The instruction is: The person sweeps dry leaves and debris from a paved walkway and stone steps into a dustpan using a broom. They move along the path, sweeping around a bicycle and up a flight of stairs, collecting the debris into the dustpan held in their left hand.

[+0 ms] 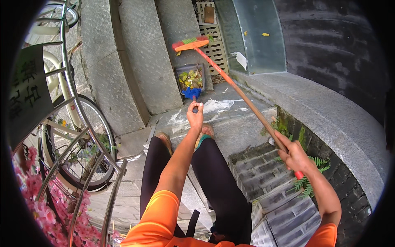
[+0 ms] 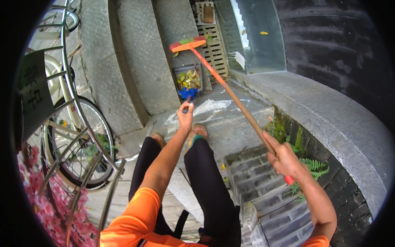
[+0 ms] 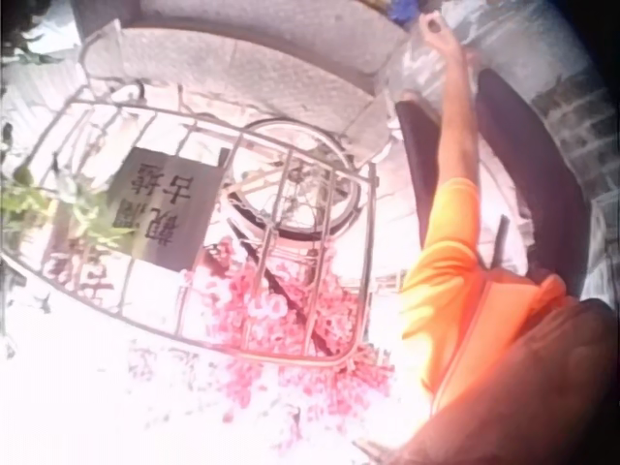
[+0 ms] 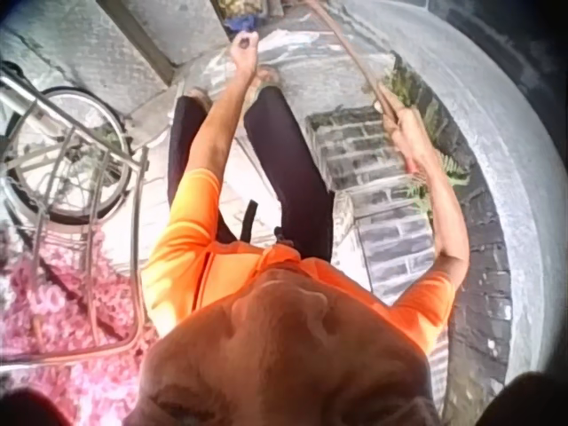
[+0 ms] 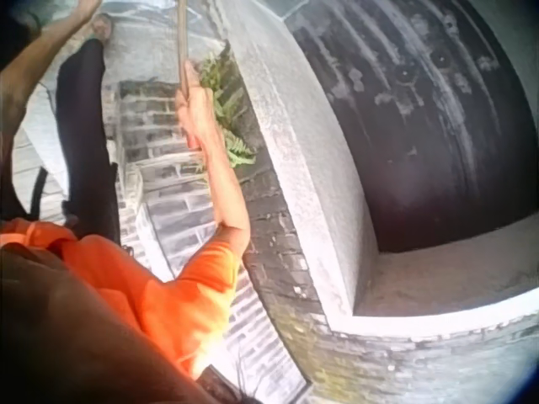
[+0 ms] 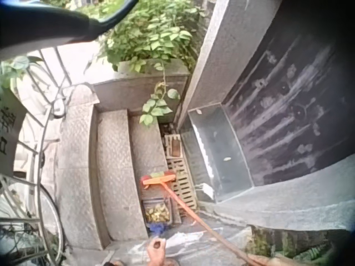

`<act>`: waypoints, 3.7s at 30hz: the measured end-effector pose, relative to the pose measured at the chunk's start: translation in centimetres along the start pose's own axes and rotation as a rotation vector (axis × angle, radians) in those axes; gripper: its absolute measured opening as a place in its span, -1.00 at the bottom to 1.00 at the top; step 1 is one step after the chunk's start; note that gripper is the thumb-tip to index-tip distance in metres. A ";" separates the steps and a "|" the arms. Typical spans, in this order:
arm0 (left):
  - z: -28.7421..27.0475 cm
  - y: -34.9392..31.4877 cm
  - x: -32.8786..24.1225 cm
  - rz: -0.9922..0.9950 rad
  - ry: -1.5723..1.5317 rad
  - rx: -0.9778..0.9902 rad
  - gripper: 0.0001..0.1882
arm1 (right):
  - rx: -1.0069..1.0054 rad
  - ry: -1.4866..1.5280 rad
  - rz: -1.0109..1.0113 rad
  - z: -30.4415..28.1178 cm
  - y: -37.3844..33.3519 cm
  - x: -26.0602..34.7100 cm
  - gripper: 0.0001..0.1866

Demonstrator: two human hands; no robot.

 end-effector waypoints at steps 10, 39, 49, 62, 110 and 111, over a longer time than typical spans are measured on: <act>-1.1 0.7 -0.6 0.078 0.250 0.119 -0.81 | 0.092 -0.211 -0.025 4.2 -0.1 -2.8 -0.30; -1.8 1.9 -27.6 0.389 0.341 0.392 -0.88 | 0.037 1.781 -0.070 8.2 -3.5 -4.5 -0.36; 0.5 5.2 -35.5 0.446 0.505 0.564 -0.88 | 0.170 1.997 -0.038 5.6 0.2 -6.6 -0.66; 0.0 17.7 -30.8 0.520 0.559 0.808 -0.91 | 0.010 1.900 0.028 3.2 -0.6 1.7 -0.59; -11.3 31.5 -43.7 0.383 0.281 0.048 -0.67 | -0.189 0.954 -0.052 5.7 19.3 -11.8 -0.33; -11.5 31.6 -43.4 0.377 0.279 0.048 -0.66 | -0.160 0.945 -0.023 2.6 17.8 -9.7 -0.32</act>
Point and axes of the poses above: each hand's wrist, its own y-axis towards the middle knuckle, its own z-axis out of the palm, x = y × z, the point moved 7 cm from there along y, towards the middle knuckle, and after that the axes turned 2 degrees about y, right-handed, at the moved point
